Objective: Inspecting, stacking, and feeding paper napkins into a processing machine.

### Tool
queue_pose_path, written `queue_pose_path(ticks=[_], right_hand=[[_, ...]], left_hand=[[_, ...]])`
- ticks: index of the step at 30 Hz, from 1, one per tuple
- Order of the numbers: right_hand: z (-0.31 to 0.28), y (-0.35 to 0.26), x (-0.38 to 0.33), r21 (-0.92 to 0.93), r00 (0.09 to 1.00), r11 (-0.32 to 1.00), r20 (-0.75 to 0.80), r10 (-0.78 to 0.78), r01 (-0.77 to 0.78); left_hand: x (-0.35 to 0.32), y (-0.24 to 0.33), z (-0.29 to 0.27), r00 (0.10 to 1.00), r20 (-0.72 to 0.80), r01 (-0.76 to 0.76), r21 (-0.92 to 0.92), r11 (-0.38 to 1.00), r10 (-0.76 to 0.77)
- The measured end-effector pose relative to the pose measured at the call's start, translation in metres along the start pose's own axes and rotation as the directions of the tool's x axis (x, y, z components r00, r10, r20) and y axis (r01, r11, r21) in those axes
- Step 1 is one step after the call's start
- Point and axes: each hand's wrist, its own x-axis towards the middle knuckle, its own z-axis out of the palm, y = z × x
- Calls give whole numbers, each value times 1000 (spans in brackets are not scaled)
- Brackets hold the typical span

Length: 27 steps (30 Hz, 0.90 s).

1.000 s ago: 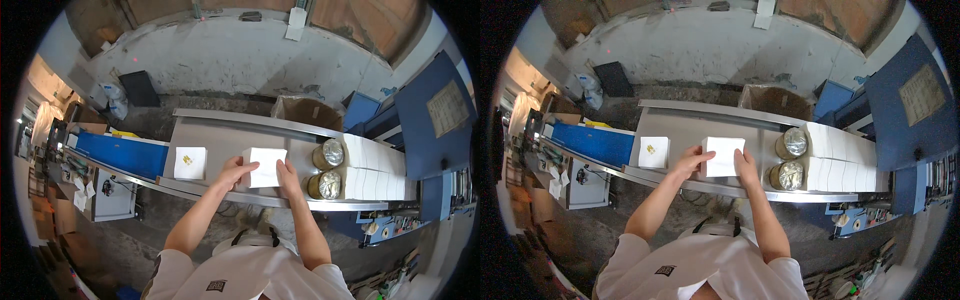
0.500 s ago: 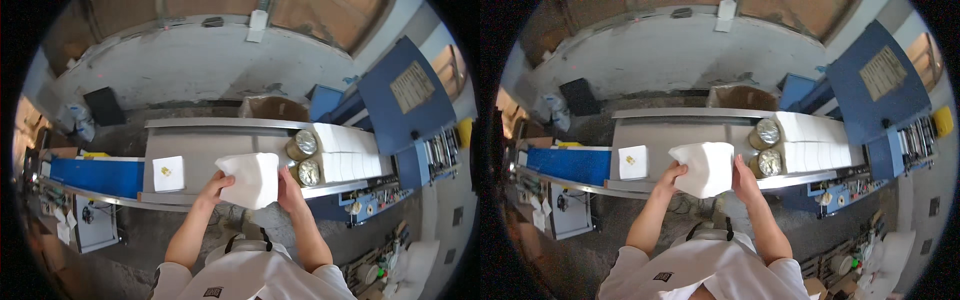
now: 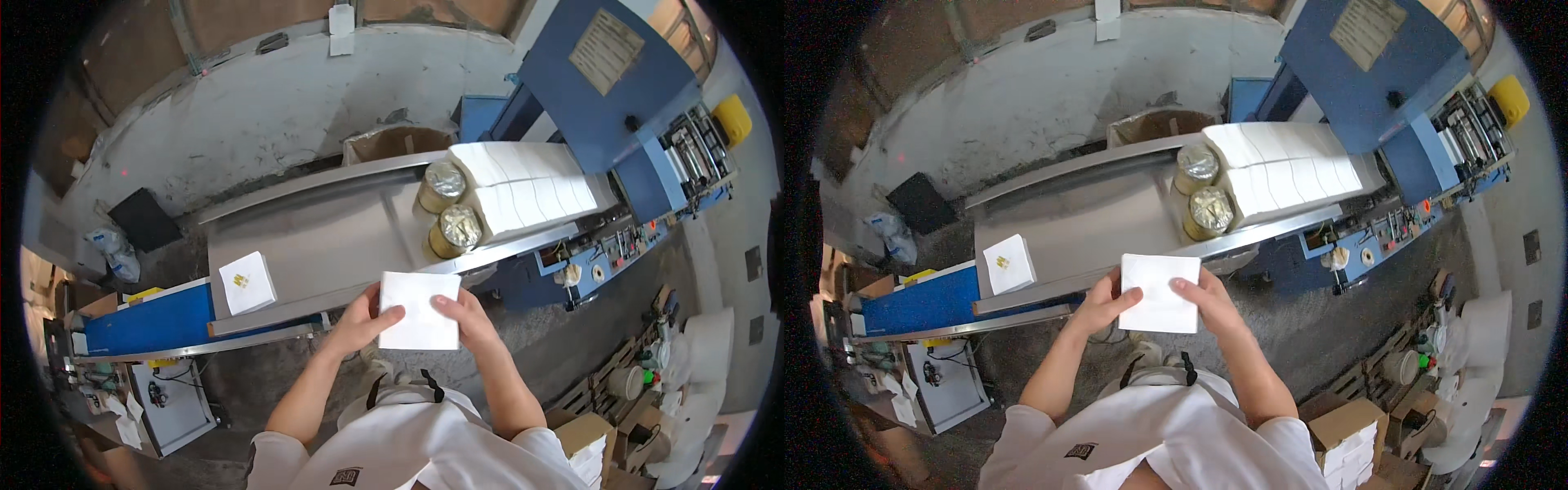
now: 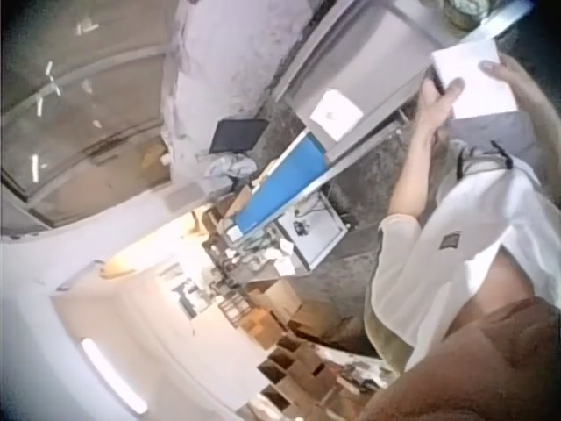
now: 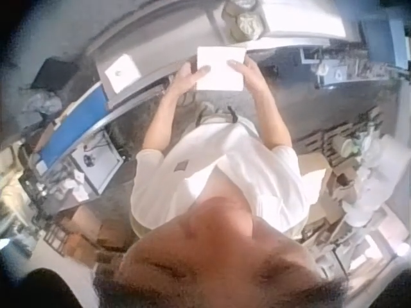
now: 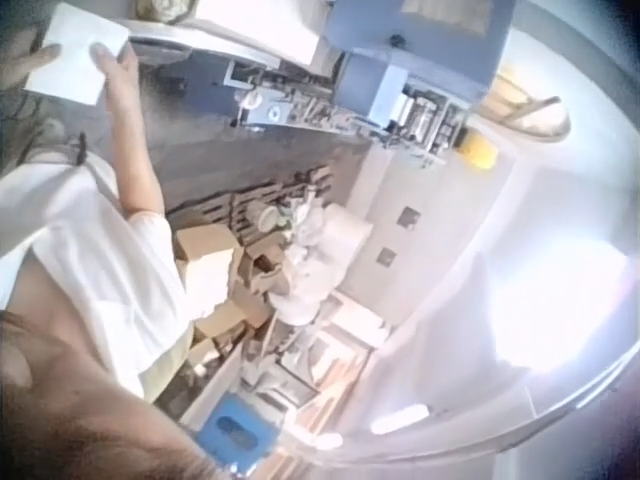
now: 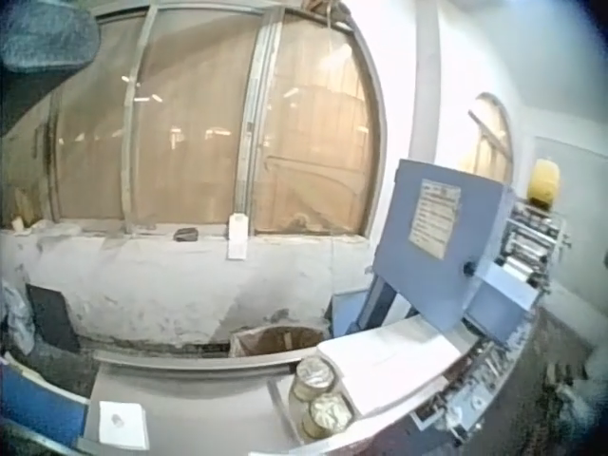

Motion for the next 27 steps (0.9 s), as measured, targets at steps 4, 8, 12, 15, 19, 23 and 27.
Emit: queue_pose_path(ticks=[4, 8, 12, 15, 19, 23, 27], right_hand=[[-61, 38, -33, 504, 1000, 863, 16, -8, -1], [-91, 80, -60, 767, 986, 634, 8, -166, 100], [-109, 90, -90, 764, 975, 628, -6, -222, 148], [-108, 79, -116, 797, 994, 603, 48, -96, 20], [-92, 56, -137, 405, 999, 914, -40, -20, 35], [-48, 43, -156, 0, 989, 989, 7, -146, 146], [15, 43, -184, -182, 874, 858, 174, -453, 481]], left_hand=[[-24, 15, 56, 991, 119, -52, -112, 992, 65], [-50, 22, 122, 987, 145, -50, -162, 986, 74], [-69, 10, 164, 983, 142, -92, -170, 981, 116], [-81, -1, 171, 986, 110, -107, -154, 982, 124], [-98, -17, 144, 994, 0, 107, -5, 994, -107], [-124, -16, 136, 990, -120, 78, 76, 994, -69], [-185, -17, 107, 981, -117, -148, 51, 988, 153]])
